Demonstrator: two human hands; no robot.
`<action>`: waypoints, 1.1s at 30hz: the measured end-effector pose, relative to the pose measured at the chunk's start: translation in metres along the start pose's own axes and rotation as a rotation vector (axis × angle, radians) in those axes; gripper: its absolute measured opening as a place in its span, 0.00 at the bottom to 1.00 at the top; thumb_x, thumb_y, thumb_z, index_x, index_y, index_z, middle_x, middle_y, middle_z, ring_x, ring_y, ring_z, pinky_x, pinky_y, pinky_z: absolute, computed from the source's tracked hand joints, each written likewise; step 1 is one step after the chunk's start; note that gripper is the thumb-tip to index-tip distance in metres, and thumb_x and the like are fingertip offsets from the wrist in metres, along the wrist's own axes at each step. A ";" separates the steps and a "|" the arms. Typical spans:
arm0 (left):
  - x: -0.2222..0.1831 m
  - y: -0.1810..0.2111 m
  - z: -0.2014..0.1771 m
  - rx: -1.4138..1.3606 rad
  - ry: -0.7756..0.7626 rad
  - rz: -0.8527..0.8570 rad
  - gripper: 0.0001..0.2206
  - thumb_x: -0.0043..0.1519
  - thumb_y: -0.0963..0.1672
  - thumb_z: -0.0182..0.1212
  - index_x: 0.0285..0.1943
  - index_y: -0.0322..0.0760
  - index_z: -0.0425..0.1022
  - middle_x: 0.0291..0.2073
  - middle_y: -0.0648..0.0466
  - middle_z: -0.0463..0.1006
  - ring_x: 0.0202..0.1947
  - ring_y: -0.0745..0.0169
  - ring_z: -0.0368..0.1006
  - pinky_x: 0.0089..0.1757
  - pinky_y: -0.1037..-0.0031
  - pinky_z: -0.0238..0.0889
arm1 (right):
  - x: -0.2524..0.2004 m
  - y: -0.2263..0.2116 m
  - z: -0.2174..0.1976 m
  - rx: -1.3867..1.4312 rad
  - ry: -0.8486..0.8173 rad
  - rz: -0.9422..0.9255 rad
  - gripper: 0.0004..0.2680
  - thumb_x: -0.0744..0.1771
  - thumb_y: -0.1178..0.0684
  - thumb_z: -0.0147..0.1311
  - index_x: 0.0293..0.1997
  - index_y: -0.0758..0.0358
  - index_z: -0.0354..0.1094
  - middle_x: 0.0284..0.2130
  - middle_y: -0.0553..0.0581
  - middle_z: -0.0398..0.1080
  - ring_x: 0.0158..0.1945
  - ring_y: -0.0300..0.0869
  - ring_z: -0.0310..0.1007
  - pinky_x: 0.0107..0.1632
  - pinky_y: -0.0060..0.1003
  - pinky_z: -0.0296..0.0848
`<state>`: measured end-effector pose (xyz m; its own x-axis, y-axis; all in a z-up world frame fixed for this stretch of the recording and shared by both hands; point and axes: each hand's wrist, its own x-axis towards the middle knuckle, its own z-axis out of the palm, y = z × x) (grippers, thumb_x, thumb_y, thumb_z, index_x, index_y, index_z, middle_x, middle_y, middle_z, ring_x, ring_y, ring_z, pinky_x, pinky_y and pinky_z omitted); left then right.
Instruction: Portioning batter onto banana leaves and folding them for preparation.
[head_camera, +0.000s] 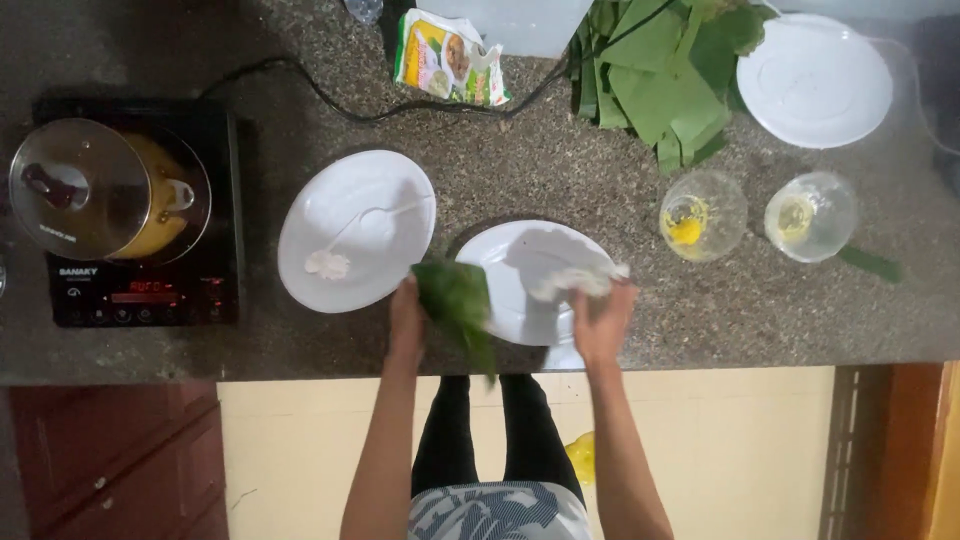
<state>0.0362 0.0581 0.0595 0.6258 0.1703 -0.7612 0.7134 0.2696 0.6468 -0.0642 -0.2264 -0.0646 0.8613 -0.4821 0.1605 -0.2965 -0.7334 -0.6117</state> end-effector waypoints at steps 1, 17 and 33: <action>0.010 -0.009 0.000 0.005 -0.002 -0.002 0.35 0.67 0.55 0.48 0.77 0.29 0.48 0.74 0.32 0.46 0.75 0.33 0.40 0.69 0.44 0.33 | -0.005 0.001 0.024 -0.001 0.002 0.005 0.17 0.65 0.47 0.60 0.57 0.61 0.65 0.54 0.64 0.66 0.62 0.57 0.63 0.66 0.53 0.57; 0.095 -0.109 0.010 0.184 -0.138 -0.144 0.25 0.71 0.54 0.46 0.73 0.40 0.60 0.73 0.45 0.53 0.75 0.40 0.41 0.66 0.41 0.38 | -0.038 -0.004 0.101 -0.459 -0.589 -0.191 0.10 0.70 0.46 0.42 0.55 0.51 0.64 0.53 0.59 0.60 0.58 0.49 0.62 0.57 0.42 0.68; 0.019 -0.077 0.008 0.531 0.099 0.399 0.17 0.72 0.51 0.47 0.42 0.35 0.75 0.54 0.44 0.69 0.59 0.41 0.67 0.56 0.52 0.62 | -0.024 0.039 -0.057 0.483 0.073 0.225 0.04 0.69 0.66 0.48 0.38 0.63 0.64 0.34 0.59 0.71 0.40 0.51 0.74 0.49 0.47 0.72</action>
<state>-0.0040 0.0335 -0.0044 0.8598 0.2533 -0.4433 0.5076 -0.3303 0.7958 -0.1195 -0.2708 -0.0484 0.7624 -0.6466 0.0270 -0.2323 -0.3124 -0.9211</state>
